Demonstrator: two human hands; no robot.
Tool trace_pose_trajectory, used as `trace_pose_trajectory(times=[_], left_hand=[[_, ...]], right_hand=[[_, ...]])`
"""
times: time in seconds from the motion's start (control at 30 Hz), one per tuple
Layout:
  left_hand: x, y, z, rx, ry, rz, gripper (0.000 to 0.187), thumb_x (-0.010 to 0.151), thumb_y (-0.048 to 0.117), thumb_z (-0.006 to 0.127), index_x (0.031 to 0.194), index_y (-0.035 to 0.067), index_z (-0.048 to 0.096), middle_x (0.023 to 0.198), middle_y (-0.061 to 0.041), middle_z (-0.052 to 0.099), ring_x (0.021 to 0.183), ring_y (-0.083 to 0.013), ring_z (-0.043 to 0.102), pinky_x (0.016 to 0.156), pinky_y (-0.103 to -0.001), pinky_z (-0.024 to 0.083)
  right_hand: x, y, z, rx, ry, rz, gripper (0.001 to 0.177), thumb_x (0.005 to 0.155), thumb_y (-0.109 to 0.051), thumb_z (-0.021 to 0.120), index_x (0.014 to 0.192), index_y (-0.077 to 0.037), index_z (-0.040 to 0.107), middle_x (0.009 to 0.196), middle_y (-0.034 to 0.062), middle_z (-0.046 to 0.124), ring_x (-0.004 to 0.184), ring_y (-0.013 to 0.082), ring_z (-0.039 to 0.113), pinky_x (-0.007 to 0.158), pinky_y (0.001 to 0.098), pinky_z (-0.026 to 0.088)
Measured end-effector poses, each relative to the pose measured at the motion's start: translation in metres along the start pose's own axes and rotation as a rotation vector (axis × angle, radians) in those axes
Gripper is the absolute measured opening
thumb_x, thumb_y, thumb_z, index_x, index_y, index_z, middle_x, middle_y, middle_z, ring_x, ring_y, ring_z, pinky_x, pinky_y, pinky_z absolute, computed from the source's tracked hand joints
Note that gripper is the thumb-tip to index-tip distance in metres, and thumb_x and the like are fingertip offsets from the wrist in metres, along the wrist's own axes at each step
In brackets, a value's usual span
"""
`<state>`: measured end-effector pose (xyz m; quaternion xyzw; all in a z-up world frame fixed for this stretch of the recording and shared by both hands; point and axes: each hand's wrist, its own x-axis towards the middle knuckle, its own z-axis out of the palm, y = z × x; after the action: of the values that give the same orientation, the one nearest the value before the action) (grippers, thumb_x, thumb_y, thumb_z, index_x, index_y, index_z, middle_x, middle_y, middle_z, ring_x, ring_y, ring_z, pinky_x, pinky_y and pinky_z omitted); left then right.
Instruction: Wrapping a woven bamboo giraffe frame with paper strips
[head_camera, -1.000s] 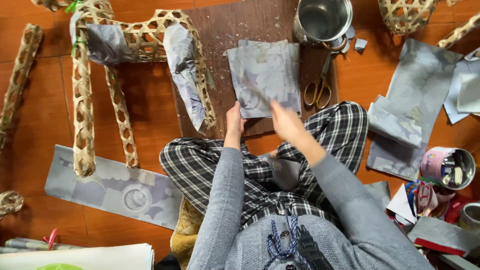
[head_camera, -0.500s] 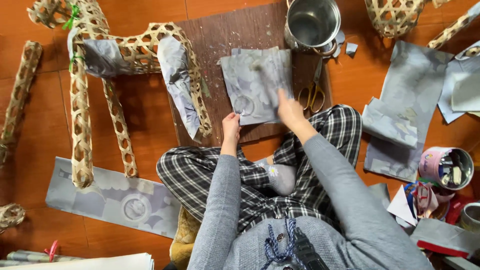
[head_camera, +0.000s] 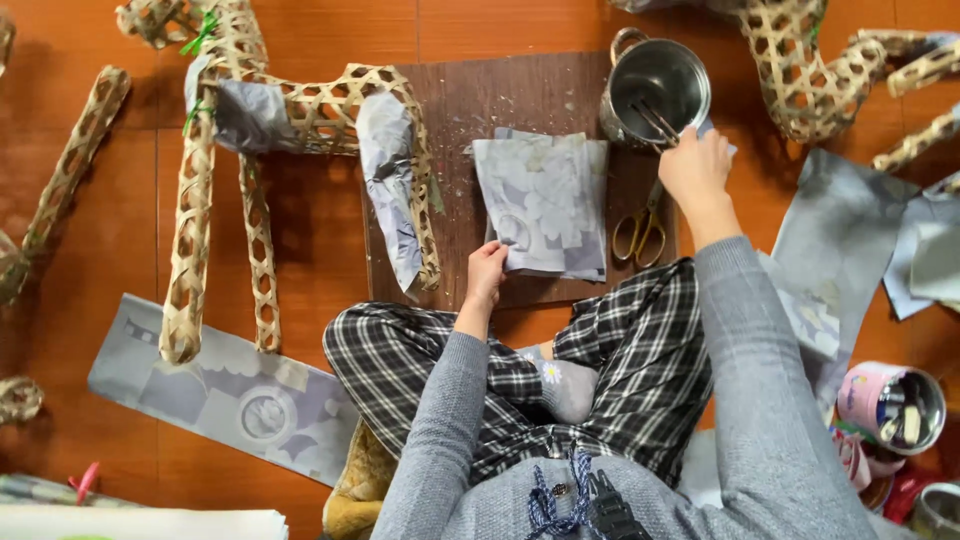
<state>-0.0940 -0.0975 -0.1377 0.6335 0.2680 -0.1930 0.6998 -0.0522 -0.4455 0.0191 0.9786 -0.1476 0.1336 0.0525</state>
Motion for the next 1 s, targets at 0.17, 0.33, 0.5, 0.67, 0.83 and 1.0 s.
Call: trace_pose_trajectory(times=[0.17, 0.33, 0.5, 0.67, 0.83, 1.0], left_hand=[[-0.008, 0.013, 0.017, -0.165, -0.082, -0.029, 0.027, 0.086, 0.015, 0.067, 0.110, 0.005, 0.071, 0.080, -0.010, 0.067, 0.046, -0.0114, 0.055, 0.038, -0.018, 0.047], [-0.044, 0.045, -0.001, -0.273, -0.199, 0.010, 0.030, 0.088, 0.016, 0.070, 0.116, 0.003, 0.068, 0.094, -0.026, 0.068, 0.064, -0.0295, 0.070, 0.053, -0.038, 0.061], [-0.153, 0.134, -0.103, 0.267, -0.017, 0.693, 0.015, 0.092, 0.025, 0.066, 0.102, 0.025, 0.076, 0.087, -0.001, 0.075, 0.087, -0.0229, 0.071, 0.076, -0.036, 0.057], [-0.213, 0.207, -0.266, 0.426, 0.708, 1.052, 0.015, 0.092, 0.012, 0.063, 0.106, 0.010, 0.069, 0.104, -0.010, 0.067, 0.099, -0.0280, 0.062, 0.089, -0.037, 0.049], [-0.185, 0.203, -0.364, 0.455, 0.938, 0.633, 0.055, 0.100, 0.031, 0.050, 0.146, 0.006, 0.034, 0.149, -0.019, 0.035, 0.142, -0.0346, 0.025, 0.112, -0.050, 0.022], [-0.122, 0.205, -0.353, -0.210, 0.638, 0.520, 0.039, 0.099, 0.026, 0.043, 0.133, 0.010, 0.046, 0.092, -0.013, 0.067, 0.064, -0.0165, 0.069, 0.057, -0.026, 0.058]], right_hand=[[-0.060, -0.132, -0.145, 0.291, 0.007, -0.511, 0.032, 0.065, -0.031, 0.069, 0.087, -0.009, 0.067, 0.090, 0.0156, 0.059, 0.080, 0.0377, 0.064, 0.068, 0.0493, 0.051], [-0.122, -0.153, -0.031, 0.405, 0.160, -0.628, 0.031, 0.067, -0.013, 0.064, 0.098, -0.015, 0.063, 0.108, 0.0046, 0.057, 0.100, 0.0246, 0.060, 0.084, 0.0365, 0.047], [-0.078, -0.133, -0.083, 0.421, 0.408, -0.308, 0.020, 0.082, -0.005, 0.073, 0.093, -0.021, 0.069, 0.099, -0.0036, 0.063, 0.093, 0.0199, 0.062, 0.076, 0.0307, 0.044], [-0.111, -0.129, -0.213, 0.700, 0.490, -0.422, 0.012, 0.098, 0.011, 0.068, 0.105, 0.001, 0.070, 0.102, 0.0142, 0.067, 0.096, 0.0327, 0.062, 0.090, 0.0406, 0.049], [-0.157, -0.115, -0.244, 0.751, 0.484, -0.397, 0.010, 0.104, 0.017, 0.065, 0.108, 0.010, 0.069, 0.102, 0.0225, 0.068, 0.092, 0.0382, 0.061, 0.088, 0.0456, 0.049], [-0.182, -0.089, -0.219, 0.730, 0.407, -0.288, 0.007, 0.108, 0.005, 0.066, 0.113, 0.010, 0.069, 0.105, 0.0221, 0.067, 0.093, 0.0356, 0.061, 0.087, 0.0430, 0.049]])
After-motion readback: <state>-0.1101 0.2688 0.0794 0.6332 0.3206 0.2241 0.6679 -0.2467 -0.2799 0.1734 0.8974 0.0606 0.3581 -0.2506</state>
